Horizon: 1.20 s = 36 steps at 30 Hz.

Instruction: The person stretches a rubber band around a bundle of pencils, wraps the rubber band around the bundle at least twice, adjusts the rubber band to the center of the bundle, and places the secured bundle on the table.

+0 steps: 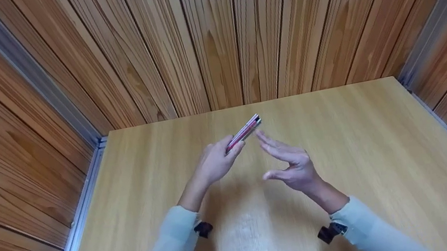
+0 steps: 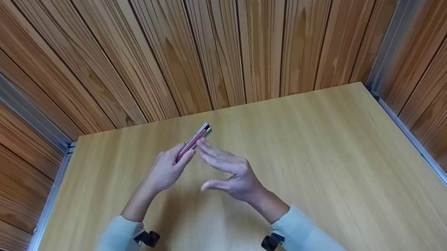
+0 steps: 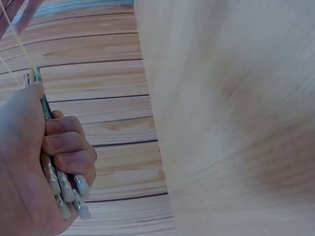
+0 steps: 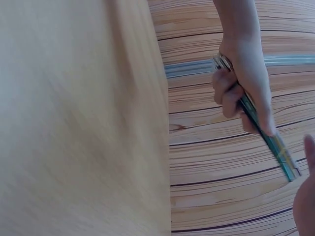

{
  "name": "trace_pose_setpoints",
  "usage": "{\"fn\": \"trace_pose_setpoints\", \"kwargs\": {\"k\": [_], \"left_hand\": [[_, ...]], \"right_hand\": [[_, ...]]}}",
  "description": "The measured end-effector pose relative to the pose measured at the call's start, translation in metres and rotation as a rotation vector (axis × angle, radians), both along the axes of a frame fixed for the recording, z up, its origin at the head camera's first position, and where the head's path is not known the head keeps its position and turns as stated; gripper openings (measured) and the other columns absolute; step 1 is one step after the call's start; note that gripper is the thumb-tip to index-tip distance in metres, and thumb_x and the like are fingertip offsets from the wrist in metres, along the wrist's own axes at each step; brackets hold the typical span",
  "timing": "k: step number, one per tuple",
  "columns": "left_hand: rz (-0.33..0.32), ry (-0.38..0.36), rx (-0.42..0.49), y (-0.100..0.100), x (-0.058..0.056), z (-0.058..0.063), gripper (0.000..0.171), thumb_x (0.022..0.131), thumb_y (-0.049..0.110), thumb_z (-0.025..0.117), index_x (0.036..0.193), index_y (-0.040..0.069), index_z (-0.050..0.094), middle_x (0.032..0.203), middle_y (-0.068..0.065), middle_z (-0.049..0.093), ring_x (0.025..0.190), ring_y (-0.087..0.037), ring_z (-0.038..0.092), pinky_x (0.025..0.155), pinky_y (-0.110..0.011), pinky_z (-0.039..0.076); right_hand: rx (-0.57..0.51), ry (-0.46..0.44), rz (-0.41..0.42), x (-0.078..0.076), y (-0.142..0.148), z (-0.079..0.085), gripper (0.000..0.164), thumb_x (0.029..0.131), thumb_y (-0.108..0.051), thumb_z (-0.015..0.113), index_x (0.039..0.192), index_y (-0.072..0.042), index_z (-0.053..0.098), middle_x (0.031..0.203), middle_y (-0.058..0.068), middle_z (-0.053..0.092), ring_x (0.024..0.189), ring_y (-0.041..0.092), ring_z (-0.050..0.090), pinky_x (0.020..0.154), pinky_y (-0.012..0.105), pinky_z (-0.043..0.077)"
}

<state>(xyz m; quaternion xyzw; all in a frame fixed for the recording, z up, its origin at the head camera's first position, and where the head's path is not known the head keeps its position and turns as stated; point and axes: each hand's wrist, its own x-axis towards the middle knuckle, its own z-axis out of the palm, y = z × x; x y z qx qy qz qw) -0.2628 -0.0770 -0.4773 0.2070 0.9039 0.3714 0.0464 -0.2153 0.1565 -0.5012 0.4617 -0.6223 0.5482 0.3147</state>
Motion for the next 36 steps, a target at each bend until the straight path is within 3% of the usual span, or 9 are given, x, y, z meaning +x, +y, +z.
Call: {"fn": "trace_pose_setpoints", "kwargs": {"k": [4, 8, 17, 22, 29, 32, 36], "left_hand": [[0.001, -0.012, 0.123, 0.006, 0.008, 0.003, 0.036, 0.117, 0.051, 0.055, 0.125, 0.018, 0.068, 0.088, 0.004, 0.056, 0.071, -0.012, 0.048, 0.065, -0.026, 0.039], [0.055, 0.076, 0.178, 0.011, 0.015, 0.006, 0.032, 0.117, 0.046, 0.058, 0.123, 0.015, 0.066, 0.086, 0.002, 0.057, 0.067, -0.011, 0.047, 0.060, -0.024, 0.037], [0.161, 0.363, 0.164, 0.015, 0.022, 0.004, 0.028, 0.112, 0.036, 0.070, 0.115, 0.008, 0.065, 0.077, -0.002, 0.058, 0.057, -0.007, 0.042, 0.053, -0.018, 0.031], [0.136, 0.591, 0.081, 0.011, 0.023, 0.003, 0.029, 0.108, 0.031, 0.077, 0.105, 0.007, 0.063, 0.068, 0.002, 0.050, 0.057, -0.005, 0.035, 0.054, -0.019, 0.024], [0.084, 0.909, -0.189, 0.001, 0.024, 0.004, 0.034, 0.101, 0.041, 0.085, 0.101, 0.013, 0.066, 0.064, 0.002, 0.061, 0.057, -0.003, 0.033, 0.053, -0.019, 0.023], [0.040, 0.999, -0.309, -0.003, 0.024, 0.006, 0.037, 0.101, 0.048, 0.084, 0.101, 0.016, 0.066, 0.062, 0.004, 0.060, 0.056, -0.004, 0.030, 0.052, -0.019, 0.021], [-0.013, 1.083, -0.423, -0.008, 0.023, 0.009, 0.039, 0.101, 0.054, 0.082, 0.102, 0.019, 0.065, 0.061, 0.005, 0.059, 0.055, -0.006, 0.027, 0.050, -0.021, 0.020]], "right_hand": [[-0.112, -0.090, -0.053, 0.008, -0.004, -0.001, 0.076, 0.098, -0.040, 0.083, 0.161, -0.008, 0.057, 0.175, 0.000, 0.049, 0.166, 0.012, 0.047, 0.128, 0.029, 0.047], [-0.239, -0.236, -0.019, 0.010, -0.006, 0.001, 0.078, 0.098, -0.045, 0.083, 0.166, -0.020, 0.052, 0.177, -0.006, 0.047, 0.167, 0.009, 0.046, 0.127, 0.030, 0.049], [-0.495, -0.468, 0.222, 0.001, -0.003, 0.003, 0.067, 0.107, -0.031, 0.077, 0.164, -0.006, 0.054, 0.170, -0.003, 0.058, 0.159, 0.012, 0.058, 0.120, 0.031, 0.056], [-0.513, -0.575, 0.292, -0.003, 0.002, 0.003, 0.060, 0.103, -0.033, 0.081, 0.156, -0.010, 0.065, 0.162, -0.003, 0.068, 0.153, 0.012, 0.063, 0.119, 0.032, 0.057], [-0.452, -0.660, 0.322, -0.006, 0.013, 0.003, 0.038, 0.104, -0.021, 0.082, 0.141, -0.018, 0.078, 0.148, -0.002, 0.078, 0.139, 0.011, 0.073, 0.109, 0.028, 0.061], [-0.371, -0.688, 0.281, -0.008, 0.018, 0.005, 0.039, 0.104, -0.014, 0.081, 0.142, -0.017, 0.078, 0.146, -0.002, 0.079, 0.138, 0.011, 0.074, 0.107, 0.026, 0.061], [-0.192, -0.692, 0.125, -0.005, 0.022, 0.011, 0.045, 0.099, 0.005, 0.080, 0.143, 0.002, 0.073, 0.141, -0.008, 0.081, 0.134, 0.008, 0.076, 0.105, 0.022, 0.060]]}}
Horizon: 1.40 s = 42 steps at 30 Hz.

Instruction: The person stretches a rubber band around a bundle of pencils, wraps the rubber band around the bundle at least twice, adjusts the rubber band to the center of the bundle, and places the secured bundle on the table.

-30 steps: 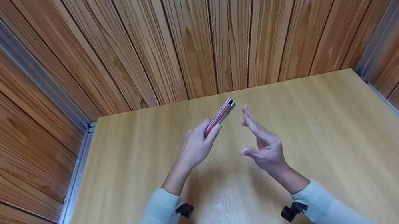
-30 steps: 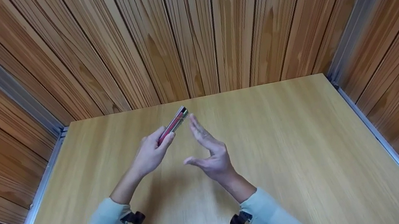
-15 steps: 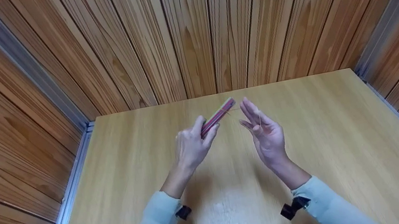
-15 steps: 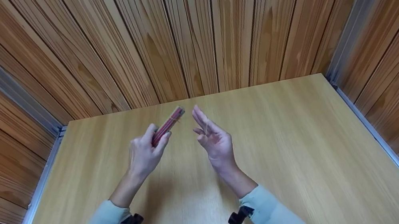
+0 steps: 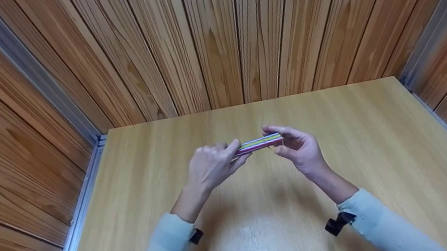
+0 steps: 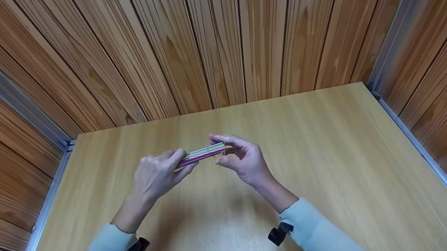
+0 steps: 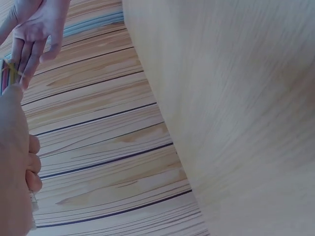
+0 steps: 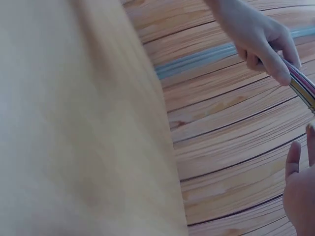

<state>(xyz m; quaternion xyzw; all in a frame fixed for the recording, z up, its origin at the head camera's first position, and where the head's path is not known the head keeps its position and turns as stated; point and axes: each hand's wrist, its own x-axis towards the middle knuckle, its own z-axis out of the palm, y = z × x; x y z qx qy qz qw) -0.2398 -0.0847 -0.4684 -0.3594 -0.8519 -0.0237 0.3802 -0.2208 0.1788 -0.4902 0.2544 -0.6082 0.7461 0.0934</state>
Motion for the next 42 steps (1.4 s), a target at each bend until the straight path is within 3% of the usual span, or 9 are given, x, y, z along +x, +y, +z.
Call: {"fn": "trace_pose_setpoints", "kwargs": {"k": [4, 7, 13, 16, 22, 34, 42], "left_hand": [[-0.003, 0.051, -0.058, -0.002, 0.000, 0.002, 0.040, 0.101, 0.055, 0.081, 0.101, 0.019, 0.063, 0.059, 0.006, 0.056, 0.056, -0.006, 0.023, 0.046, -0.022, 0.023], [-0.004, 0.071, -0.080, -0.001, 0.000, 0.002, 0.041, 0.102, 0.056, 0.081, 0.099, 0.020, 0.062, 0.059, 0.007, 0.053, 0.057, -0.006, 0.022, 0.046, -0.022, 0.023], [-0.003, 0.093, -0.096, 0.000, 0.001, 0.001, 0.042, 0.101, 0.058, 0.081, 0.095, 0.021, 0.061, 0.058, 0.009, 0.052, 0.057, -0.005, 0.020, 0.051, -0.022, 0.016], [-0.013, 0.089, -0.092, 0.000, 0.002, -0.001, 0.043, 0.100, 0.058, 0.081, 0.094, 0.021, 0.061, 0.058, 0.009, 0.053, 0.056, -0.005, 0.022, 0.050, -0.022, 0.016], [-0.022, 0.051, -0.082, 0.000, 0.003, -0.003, 0.042, 0.101, 0.058, 0.081, 0.095, 0.021, 0.062, 0.058, 0.008, 0.055, 0.056, -0.004, 0.023, 0.052, -0.022, 0.014], [-0.025, -0.107, -0.075, 0.001, 0.006, -0.002, 0.038, 0.105, 0.056, 0.076, 0.102, 0.019, 0.066, 0.063, 0.004, 0.061, 0.056, -0.006, 0.028, 0.054, -0.022, 0.018], [-0.112, -0.325, 0.022, 0.000, 0.006, 0.002, 0.028, 0.101, 0.039, 0.082, 0.110, 0.015, 0.072, 0.075, 0.002, 0.071, 0.058, -0.006, 0.037, 0.055, -0.020, 0.024]], "right_hand": [[0.180, 0.013, -0.090, 0.001, 0.001, 0.005, 0.050, 0.092, 0.014, 0.081, 0.140, 0.015, 0.068, 0.136, -0.015, 0.081, 0.129, 0.003, 0.076, 0.106, 0.020, 0.058], [0.243, 0.007, -0.112, 0.000, 0.001, 0.004, 0.048, 0.089, 0.014, 0.084, 0.136, 0.013, 0.072, 0.130, -0.016, 0.082, 0.124, 0.002, 0.076, 0.109, 0.019, 0.058], [0.304, -0.028, -0.142, 0.000, 0.000, 0.003, 0.036, 0.086, 0.017, 0.085, 0.120, 0.012, 0.077, 0.110, -0.015, 0.081, 0.102, 0.003, 0.074, 0.092, 0.018, 0.061], [0.317, -0.032, -0.130, -0.001, 0.000, 0.004, 0.029, 0.088, 0.014, 0.086, 0.115, 0.011, 0.078, 0.105, -0.014, 0.079, 0.096, 0.004, 0.072, 0.085, 0.018, 0.061], [0.362, -0.005, -0.063, -0.003, 0.002, 0.004, 0.033, 0.088, 0.014, 0.086, 0.119, 0.009, 0.076, 0.113, -0.004, 0.070, 0.102, 0.007, 0.068, 0.092, 0.017, 0.061], [0.322, 0.004, -0.047, -0.003, 0.011, 0.003, 0.030, 0.091, 0.015, 0.082, 0.120, 0.013, 0.077, 0.110, -0.013, 0.078, 0.093, 0.004, 0.070, 0.078, 0.016, 0.061], [0.301, -0.003, -0.058, -0.005, 0.017, 0.004, 0.027, 0.090, 0.016, 0.083, 0.116, 0.013, 0.078, 0.106, -0.011, 0.079, 0.088, 0.004, 0.070, 0.074, 0.016, 0.061]]}}
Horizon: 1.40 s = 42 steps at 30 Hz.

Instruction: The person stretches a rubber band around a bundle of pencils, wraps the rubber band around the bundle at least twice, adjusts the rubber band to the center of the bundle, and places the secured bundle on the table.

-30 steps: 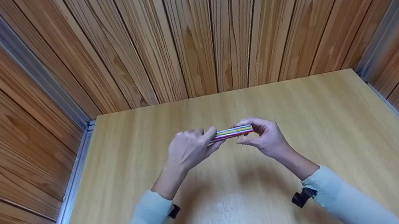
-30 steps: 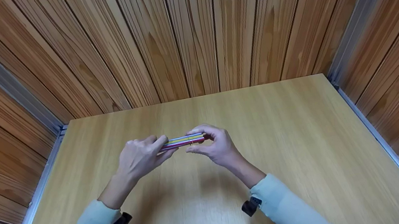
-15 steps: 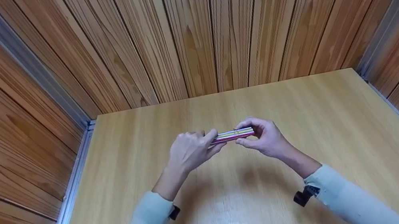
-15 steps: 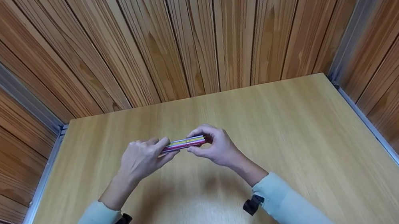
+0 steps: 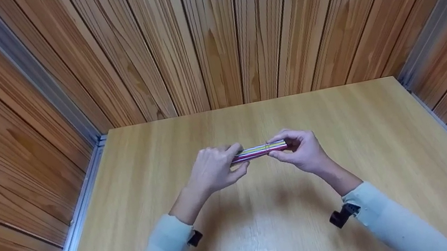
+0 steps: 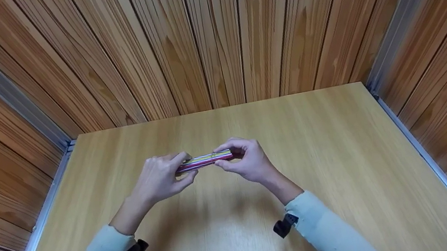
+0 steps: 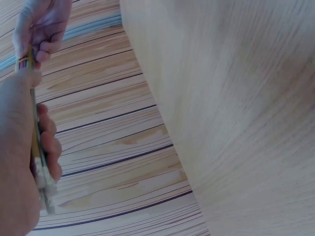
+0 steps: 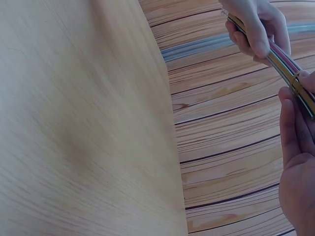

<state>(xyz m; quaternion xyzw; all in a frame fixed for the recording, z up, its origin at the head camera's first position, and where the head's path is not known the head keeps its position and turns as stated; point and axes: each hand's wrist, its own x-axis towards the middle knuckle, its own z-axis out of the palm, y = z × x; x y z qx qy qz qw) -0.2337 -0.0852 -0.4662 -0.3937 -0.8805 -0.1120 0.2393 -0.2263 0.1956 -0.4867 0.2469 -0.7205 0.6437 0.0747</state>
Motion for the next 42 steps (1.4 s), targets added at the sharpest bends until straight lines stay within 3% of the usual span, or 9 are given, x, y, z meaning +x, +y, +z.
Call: {"fn": "trace_pose_setpoints", "kwargs": {"k": [5, 8, 15, 21, 25, 29, 34, 38, 42], "left_hand": [[-0.024, -0.110, 0.034, -0.005, -0.002, 0.003, 0.024, 0.099, 0.028, 0.082, 0.117, 0.013, 0.076, 0.083, 0.001, 0.076, 0.060, -0.006, 0.042, 0.055, -0.020, 0.026], [-0.030, -0.177, 0.099, -0.009, -0.005, 0.004, 0.025, 0.098, 0.026, 0.084, 0.117, 0.012, 0.077, 0.086, -0.001, 0.078, 0.063, -0.008, 0.048, 0.057, -0.021, 0.032], [-0.137, -0.323, 0.507, -0.016, -0.009, -0.005, 0.026, 0.095, 0.013, 0.088, 0.119, 0.006, 0.080, 0.101, -0.011, 0.082, 0.078, -0.018, 0.069, 0.069, -0.023, 0.052], [-0.201, -0.273, 0.699, -0.009, -0.012, -0.014, 0.029, 0.088, 0.006, 0.091, 0.112, 0.000, 0.076, 0.103, -0.016, 0.076, 0.082, -0.021, 0.070, 0.070, -0.022, 0.054], [-0.197, -0.286, 0.746, -0.006, -0.010, -0.017, 0.033, 0.084, 0.007, 0.095, 0.110, -0.001, 0.076, 0.107, -0.017, 0.072, 0.088, -0.020, 0.070, 0.076, -0.024, 0.057], [-0.235, -0.342, 0.781, -0.005, -0.009, -0.017, 0.029, 0.085, 0.004, 0.095, 0.109, 0.000, 0.078, 0.104, -0.016, 0.076, 0.089, -0.018, 0.072, 0.078, -0.023, 0.060], [-0.268, -0.361, 0.843, -0.006, -0.010, -0.017, 0.019, 0.083, -0.002, 0.094, 0.094, 0.000, 0.079, 0.092, -0.015, 0.076, 0.082, -0.013, 0.070, 0.070, -0.026, 0.060], [-0.259, -0.377, 0.850, -0.008, -0.011, -0.017, 0.017, 0.083, -0.002, 0.094, 0.089, -0.001, 0.078, 0.088, -0.015, 0.076, 0.078, -0.009, 0.067, 0.062, -0.031, 0.059], [-0.217, -0.408, 0.850, -0.012, -0.010, -0.016, 0.017, 0.083, 0.000, 0.095, 0.091, 0.000, 0.081, 0.087, -0.015, 0.076, 0.077, -0.006, 0.065, 0.064, -0.024, 0.055]], "right_hand": [[-0.020, -0.031, -0.006, -0.002, 0.004, 0.000, 0.027, 0.090, 0.016, 0.083, 0.116, 0.015, 0.076, 0.104, -0.009, 0.078, 0.085, 0.004, 0.069, 0.070, 0.016, 0.059], [-0.058, -0.048, -0.002, -0.003, 0.007, 0.000, 0.027, 0.090, 0.018, 0.081, 0.117, 0.017, 0.074, 0.105, -0.006, 0.077, 0.087, 0.005, 0.073, 0.072, 0.016, 0.061], [-0.191, -0.079, 0.009, -0.006, 0.013, 0.001, 0.028, 0.091, 0.024, 0.074, 0.118, 0.021, 0.067, 0.110, -0.003, 0.074, 0.097, 0.011, 0.083, 0.084, 0.025, 0.068], [-0.193, -0.067, 0.013, -0.007, 0.012, 0.005, 0.030, 0.089, 0.025, 0.074, 0.118, 0.022, 0.069, 0.112, -0.004, 0.076, 0.098, 0.011, 0.081, 0.084, 0.025, 0.068], [-0.141, -0.075, -0.002, -0.004, 0.010, 0.007, 0.030, 0.089, 0.024, 0.077, 0.118, 0.021, 0.072, 0.111, -0.005, 0.079, 0.095, 0.010, 0.082, 0.080, 0.023, 0.067], [-0.099, -0.086, -0.020, -0.003, 0.010, 0.007, 0.030, 0.090, 0.019, 0.081, 0.119, 0.018, 0.075, 0.111, -0.006, 0.082, 0.093, 0.010, 0.082, 0.077, 0.021, 0.066], [-0.059, -0.064, -0.009, -0.004, 0.011, 0.007, 0.029, 0.090, 0.017, 0.083, 0.119, 0.015, 0.078, 0.110, -0.007, 0.082, 0.091, 0.008, 0.077, 0.075, 0.018, 0.064], [-0.068, -0.044, 0.022, -0.005, 0.011, 0.006, 0.031, 0.089, 0.020, 0.081, 0.120, 0.018, 0.076, 0.113, -0.008, 0.081, 0.094, 0.005, 0.075, 0.076, 0.017, 0.064], [-0.115, -0.010, 0.085, -0.006, 0.012, 0.007, 0.032, 0.090, 0.023, 0.077, 0.121, 0.023, 0.071, 0.116, -0.005, 0.078, 0.103, 0.007, 0.076, 0.084, 0.020, 0.066]]}}
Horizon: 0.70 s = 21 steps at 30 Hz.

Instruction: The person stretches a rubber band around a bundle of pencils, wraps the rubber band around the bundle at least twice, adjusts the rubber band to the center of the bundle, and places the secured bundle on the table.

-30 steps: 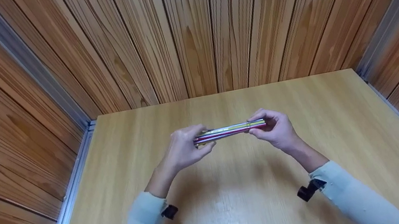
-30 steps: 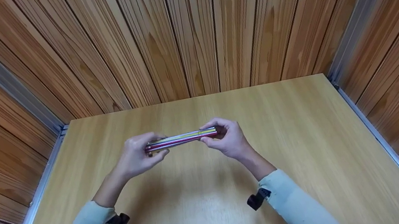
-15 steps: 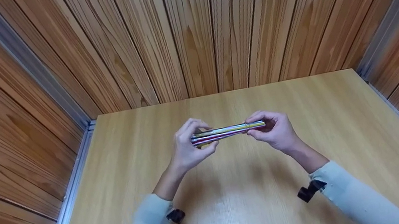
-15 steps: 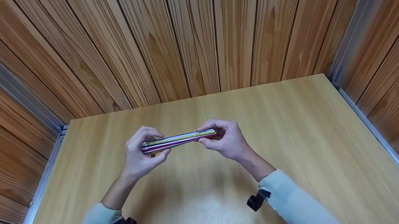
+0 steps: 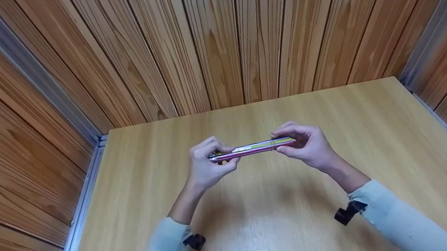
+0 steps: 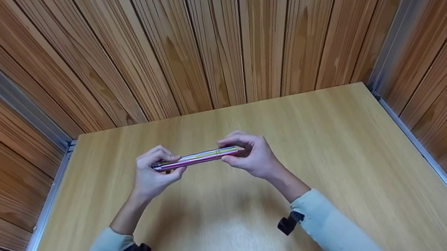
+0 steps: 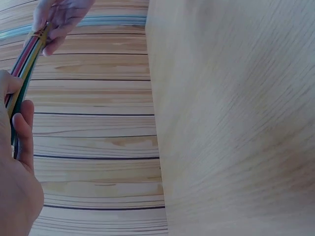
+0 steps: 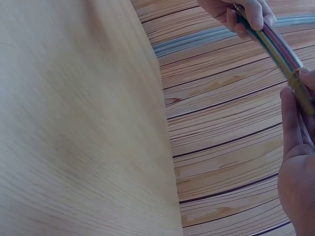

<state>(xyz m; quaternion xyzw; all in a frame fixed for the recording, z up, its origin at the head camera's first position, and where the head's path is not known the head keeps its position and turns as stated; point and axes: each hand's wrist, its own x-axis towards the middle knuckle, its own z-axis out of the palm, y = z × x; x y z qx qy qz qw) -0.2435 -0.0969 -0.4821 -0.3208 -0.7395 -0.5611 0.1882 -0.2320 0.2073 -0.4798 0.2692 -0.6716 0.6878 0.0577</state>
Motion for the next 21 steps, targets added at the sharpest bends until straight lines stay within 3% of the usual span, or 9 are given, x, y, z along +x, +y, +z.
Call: {"fn": "trace_pose_setpoints", "kwargs": {"k": [6, 10, 15, 21], "left_hand": [[0.016, -0.041, 0.014, -0.003, 0.002, 0.000, 0.017, 0.082, 0.001, 0.097, 0.092, 0.002, 0.083, 0.086, -0.014, 0.077, 0.077, -0.006, 0.065, 0.066, -0.022, 0.054], [0.037, -0.005, 0.004, 0.001, 0.003, -0.001, 0.017, 0.080, 0.001, 0.097, 0.090, 0.002, 0.084, 0.083, -0.013, 0.078, 0.075, -0.007, 0.065, 0.066, -0.019, 0.053], [0.044, 0.068, -0.049, 0.007, 0.004, -0.003, 0.016, 0.081, 0.003, 0.096, 0.087, 0.001, 0.082, 0.080, -0.012, 0.078, 0.069, -0.015, 0.067, 0.065, -0.019, 0.054], [0.005, 0.064, -0.040, 0.009, 0.005, 0.000, 0.015, 0.083, 0.003, 0.095, 0.089, 0.001, 0.081, 0.094, -0.014, 0.079, 0.080, -0.020, 0.073, 0.070, -0.020, 0.059]], "right_hand": [[0.046, 0.057, -0.012, 0.000, -0.002, 0.001, 0.024, 0.090, 0.021, 0.078, 0.114, 0.016, 0.079, 0.115, -0.007, 0.078, 0.101, 0.006, 0.076, 0.081, 0.020, 0.066], [0.087, 0.048, -0.050, 0.002, -0.003, 0.002, 0.024, 0.090, 0.019, 0.080, 0.113, 0.013, 0.081, 0.113, -0.009, 0.081, 0.096, 0.005, 0.077, 0.075, 0.018, 0.065], [0.146, 0.035, -0.037, 0.003, -0.007, 0.001, 0.024, 0.091, 0.014, 0.083, 0.115, 0.011, 0.083, 0.114, -0.013, 0.083, 0.091, 0.005, 0.078, 0.076, 0.019, 0.065], [0.132, 0.034, -0.049, 0.003, -0.009, 0.000, 0.025, 0.091, 0.013, 0.084, 0.116, 0.010, 0.083, 0.113, -0.012, 0.084, 0.088, 0.005, 0.077, 0.071, 0.017, 0.063]]}}
